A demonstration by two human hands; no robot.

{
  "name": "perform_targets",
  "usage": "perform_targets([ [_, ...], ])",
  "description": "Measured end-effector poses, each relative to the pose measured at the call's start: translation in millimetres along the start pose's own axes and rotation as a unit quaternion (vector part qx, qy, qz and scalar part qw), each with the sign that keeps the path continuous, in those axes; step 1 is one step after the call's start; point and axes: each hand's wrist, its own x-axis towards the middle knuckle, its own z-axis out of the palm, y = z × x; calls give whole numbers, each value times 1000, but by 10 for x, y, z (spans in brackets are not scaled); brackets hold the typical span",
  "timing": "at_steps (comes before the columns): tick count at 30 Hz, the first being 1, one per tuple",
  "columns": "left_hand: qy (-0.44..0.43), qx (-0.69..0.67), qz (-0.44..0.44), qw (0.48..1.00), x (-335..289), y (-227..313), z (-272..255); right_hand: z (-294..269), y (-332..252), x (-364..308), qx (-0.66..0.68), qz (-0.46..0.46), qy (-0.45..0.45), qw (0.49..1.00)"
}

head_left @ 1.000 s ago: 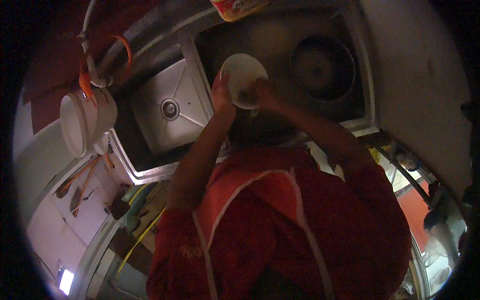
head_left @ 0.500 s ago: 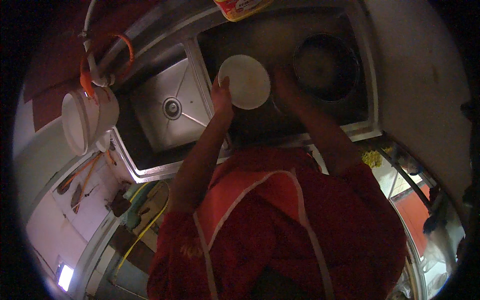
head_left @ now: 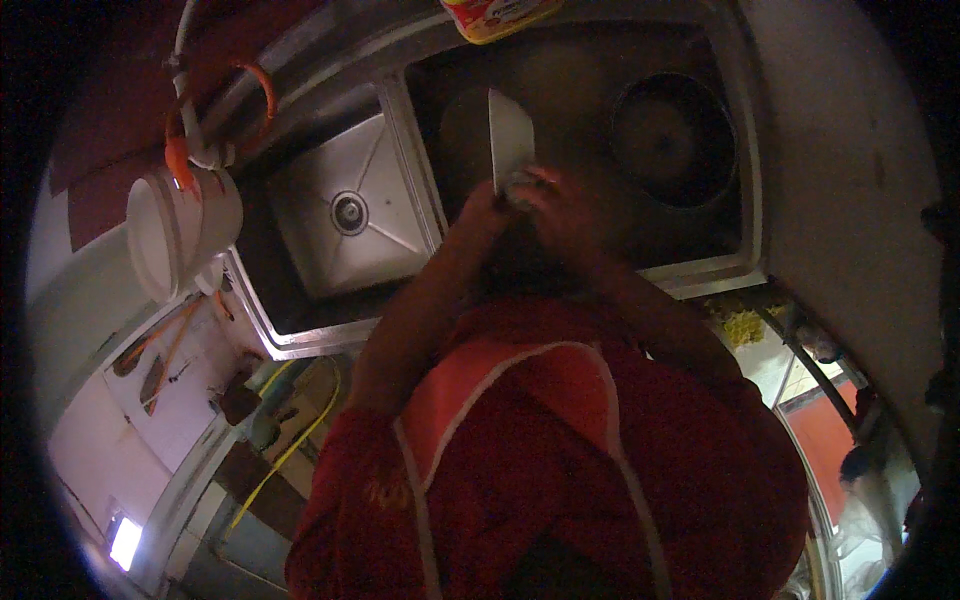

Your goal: The person washes several bowls and a pot in a double-basin sink, rinsing them under running water and placing them in the adjacent basin. Then the person moves to a wooden table and uses a red peeler to peel an eggplant over a blue bin, removing the skin in strips.

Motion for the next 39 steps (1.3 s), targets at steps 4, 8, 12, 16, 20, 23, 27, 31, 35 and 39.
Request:
perform_targets([
  [4,77,-46,94,992,-76,-66,206,-20,-265,404,-94,-221,141,960],
  [8,31,-137,62,988,-327,-75,208,-11,-73,1180,377,50,55,923],
  [12,73,-103,174,977,-372,184,161,-25,513,1362,430,161,-77,885],
  [16,151,-82,261,950,-202,299,114,520,844,631,510,299,-82,802],
  [20,139,-125,49,981,5,101,-14,1127,896,204,537,237,71,807],
  [23,191,-208,37,959,72,-70,16,1045,849,346,516,282,101,802],
  [27,159,-73,-34,984,-57,-266,231,418,644,639,541,434,103,713],
  [31,282,-366,-66,884,-122,-386,511,311,498,745,334,287,92,893],
  [35,243,-559,-296,735,-140,-420,473,549,828,521,192,220,39,956],
  [39,239,-424,-179,855,-115,-352,354,512,1153,300,31,194,-45,979],
])
